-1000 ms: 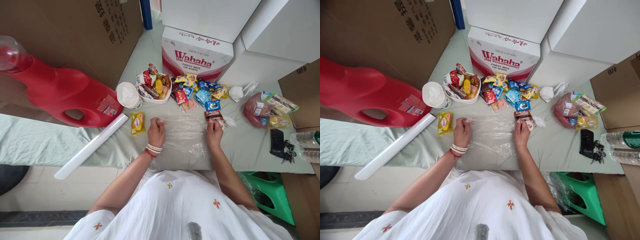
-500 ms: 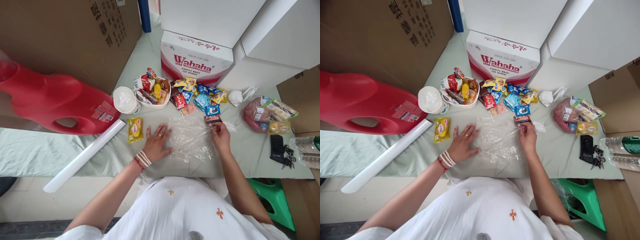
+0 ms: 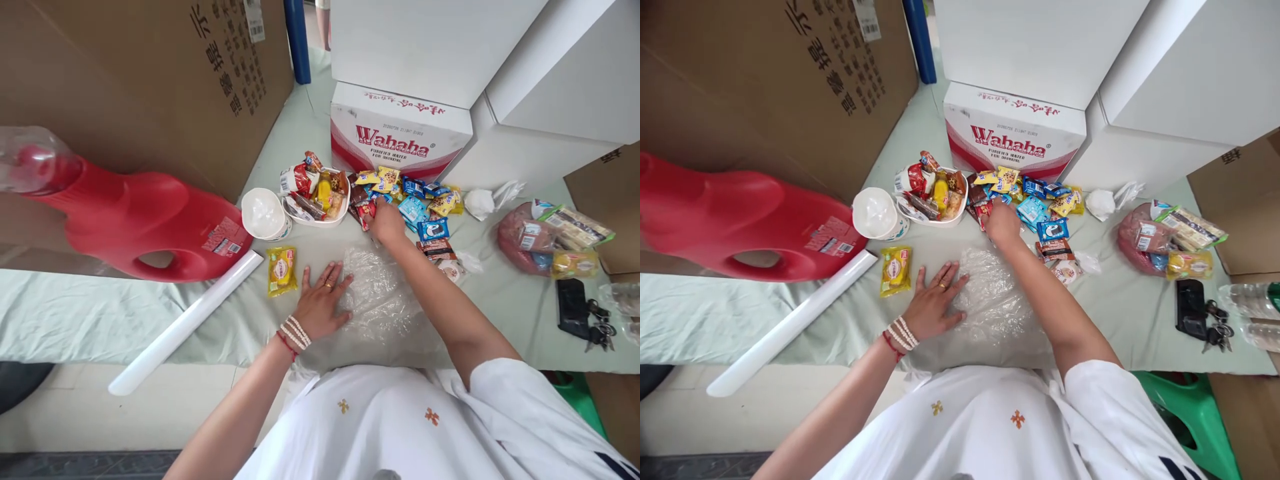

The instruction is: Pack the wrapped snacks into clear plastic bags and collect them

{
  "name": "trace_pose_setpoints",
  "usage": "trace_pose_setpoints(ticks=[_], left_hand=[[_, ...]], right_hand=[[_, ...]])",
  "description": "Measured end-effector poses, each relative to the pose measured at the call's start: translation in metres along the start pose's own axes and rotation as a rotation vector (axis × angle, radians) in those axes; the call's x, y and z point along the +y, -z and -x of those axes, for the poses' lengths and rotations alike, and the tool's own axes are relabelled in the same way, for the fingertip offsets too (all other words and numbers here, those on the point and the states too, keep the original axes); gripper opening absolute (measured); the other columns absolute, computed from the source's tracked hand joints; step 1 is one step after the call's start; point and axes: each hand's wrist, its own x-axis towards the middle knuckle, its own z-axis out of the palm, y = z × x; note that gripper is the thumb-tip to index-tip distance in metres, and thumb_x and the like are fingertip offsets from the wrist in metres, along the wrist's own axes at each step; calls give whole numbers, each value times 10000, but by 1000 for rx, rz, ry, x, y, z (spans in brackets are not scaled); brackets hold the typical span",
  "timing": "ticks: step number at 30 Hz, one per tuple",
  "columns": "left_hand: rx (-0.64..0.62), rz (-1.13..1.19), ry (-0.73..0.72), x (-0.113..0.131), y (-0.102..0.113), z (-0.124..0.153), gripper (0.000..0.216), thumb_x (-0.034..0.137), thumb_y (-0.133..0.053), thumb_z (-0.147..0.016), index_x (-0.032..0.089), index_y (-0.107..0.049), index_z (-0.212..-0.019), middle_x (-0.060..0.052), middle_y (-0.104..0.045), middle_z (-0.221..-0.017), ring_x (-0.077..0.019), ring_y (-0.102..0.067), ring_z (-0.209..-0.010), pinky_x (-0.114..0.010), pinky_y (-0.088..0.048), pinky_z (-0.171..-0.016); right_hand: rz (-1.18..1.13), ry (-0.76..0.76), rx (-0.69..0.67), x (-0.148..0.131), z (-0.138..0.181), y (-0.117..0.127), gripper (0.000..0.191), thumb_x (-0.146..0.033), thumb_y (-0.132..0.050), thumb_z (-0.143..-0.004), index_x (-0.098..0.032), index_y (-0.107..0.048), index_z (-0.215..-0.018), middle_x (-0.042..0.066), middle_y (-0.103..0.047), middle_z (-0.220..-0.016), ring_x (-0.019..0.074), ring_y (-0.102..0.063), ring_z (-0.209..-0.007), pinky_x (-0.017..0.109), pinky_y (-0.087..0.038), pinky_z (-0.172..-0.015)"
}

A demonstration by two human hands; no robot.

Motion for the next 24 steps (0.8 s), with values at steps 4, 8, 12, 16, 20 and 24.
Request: trace_pose_setpoints(ticks=[4,8,12,16,20,24], left_hand=[[3,31,-21,-1,-5,11,870,597,-670,-879,282,-378,-1636,-151,-144,-1769,-385,-196,-1627,-733,92,-1248],[4,41,-39,-4,-6,14,862,629,-668,-878,284,-403,-1622,-154,-156,-1768,-385,-193,-1627,-732,95,-1247],[29,8,-54,-5,-8,12,821,610,-645,-901,284,-411,-1618,-154,-169,-1766,-384,-203,-1624,-735,66,-1252],[68,-7,-50,-3,-11,12,787,605,-625,-917,302,-416,-1613,-139,-196,-1764,-375,-238,-1614,-735,46,-1256],[93,-1,-37,-2,-12,12,763,580,-634,-921,300,-436,-1602,-136,-228,-1757,-375,-261,-1606,-728,33,-1262],[108,11,-58,-3,-13,12,756,581,-631,-926,296,-441,-1601,-144,-217,-1757,-372,-246,-1613,-730,41,-1259]], right_hand=[[79,-44,17,49,18,20,453,-409,-619,-957,-149,-640,-1326,197,-713,-1141,367,-591,-1129,423,-458,-937],[262,-5,151,67,29,40,508,-420,-547,-977,-117,-636,-1374,235,-636,-1299,397,-514,-1210,478,-423,-1009],[251,205,49,20,24,26,470,-436,-455,-1038,-154,-657,-1355,202,-663,-1291,379,-481,-1269,454,-454,-1001],[324,201,2,-22,14,-2,546,-486,-494,-1032,-85,-612,-1384,249,-617,-1364,389,-469,-1307,471,-473,-988],[393,187,-30,-17,23,-5,489,-372,-414,-1064,-53,-593,-1389,269,-604,-1342,356,-596,-1168,423,-489,-904],[364,231,-7,14,45,18,495,-349,-281,-1093,-139,-626,-1380,201,-649,-1296,305,-668,-1014,361,-472,-791]])
